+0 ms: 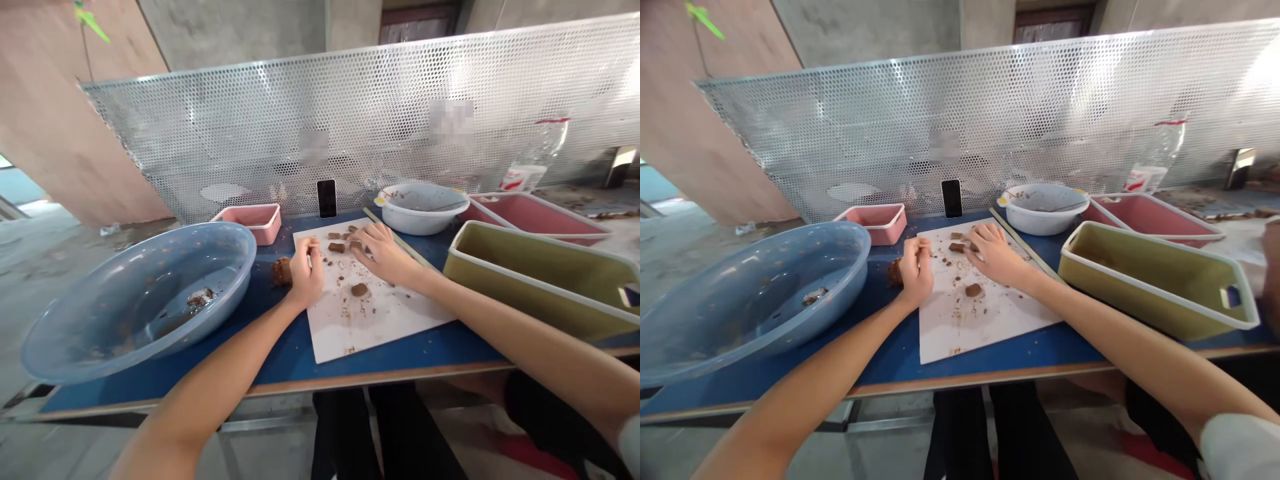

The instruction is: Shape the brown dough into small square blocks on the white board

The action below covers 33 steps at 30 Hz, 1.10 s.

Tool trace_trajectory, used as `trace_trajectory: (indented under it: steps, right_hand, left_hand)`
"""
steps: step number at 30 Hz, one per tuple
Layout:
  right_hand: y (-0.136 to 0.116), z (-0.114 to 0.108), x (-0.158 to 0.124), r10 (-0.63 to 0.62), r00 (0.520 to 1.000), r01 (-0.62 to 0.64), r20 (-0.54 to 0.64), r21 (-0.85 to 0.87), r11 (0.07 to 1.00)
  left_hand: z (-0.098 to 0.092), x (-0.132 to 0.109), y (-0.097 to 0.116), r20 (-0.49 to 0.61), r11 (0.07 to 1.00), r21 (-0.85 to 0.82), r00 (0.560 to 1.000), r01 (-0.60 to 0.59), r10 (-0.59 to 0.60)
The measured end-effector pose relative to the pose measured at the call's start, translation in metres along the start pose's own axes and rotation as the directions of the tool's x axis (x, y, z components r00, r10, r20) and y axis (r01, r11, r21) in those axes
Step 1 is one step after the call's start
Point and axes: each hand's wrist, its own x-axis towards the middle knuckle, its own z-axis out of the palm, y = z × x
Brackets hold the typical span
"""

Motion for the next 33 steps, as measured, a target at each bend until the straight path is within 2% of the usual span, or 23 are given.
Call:
trace_trajectory:
  steps: [2,4,7,10,17,23,33]
  right_hand:
    - [-0.013,0.014,0.016,-0.002,1.0,0.0,-0.017,-0.105,0.994]
    - [-0.023,0.032,0.026,-0.077,0.996,0.082,0.034,-0.207,0.975]
    - [-0.029,0.059,0.027,-0.219,0.966,0.252,0.138,-0.312,0.916]
    - [-0.025,0.077,0.021,-0.254,0.944,0.312,0.208,-0.323,0.893]
    - [-0.015,0.085,0.018,-0.159,0.947,0.224,0.279,-0.217,0.95]
    - [-0.011,0.088,0.015,-0.145,0.954,0.194,0.261,-0.171,0.966]
    - [-0.008,0.094,0.01,-0.175,0.945,0.228,0.277,-0.169,0.959]
  left_hand:
    - [-0.003,0.003,0.003,-0.085,0.984,-0.015,0.981,-0.179,0.177]
    - [-0.005,0.006,0.009,-0.083,0.949,-0.05,0.948,-0.313,0.308]
    - [-0.006,0.009,0.016,-0.073,0.928,-0.081,0.93,-0.364,0.359]
    - [-0.004,0.007,0.017,-0.062,0.926,-0.092,0.93,-0.367,0.362]
    - [-0.004,-0.001,0.012,0.056,0.973,-0.069,0.973,-0.218,0.222]
    - [-0.005,0.001,0.015,0.073,0.962,-0.011,0.96,-0.271,0.271]
    - [-0.003,-0.003,0.013,0.117,0.97,-0.048,0.963,-0.24,0.244]
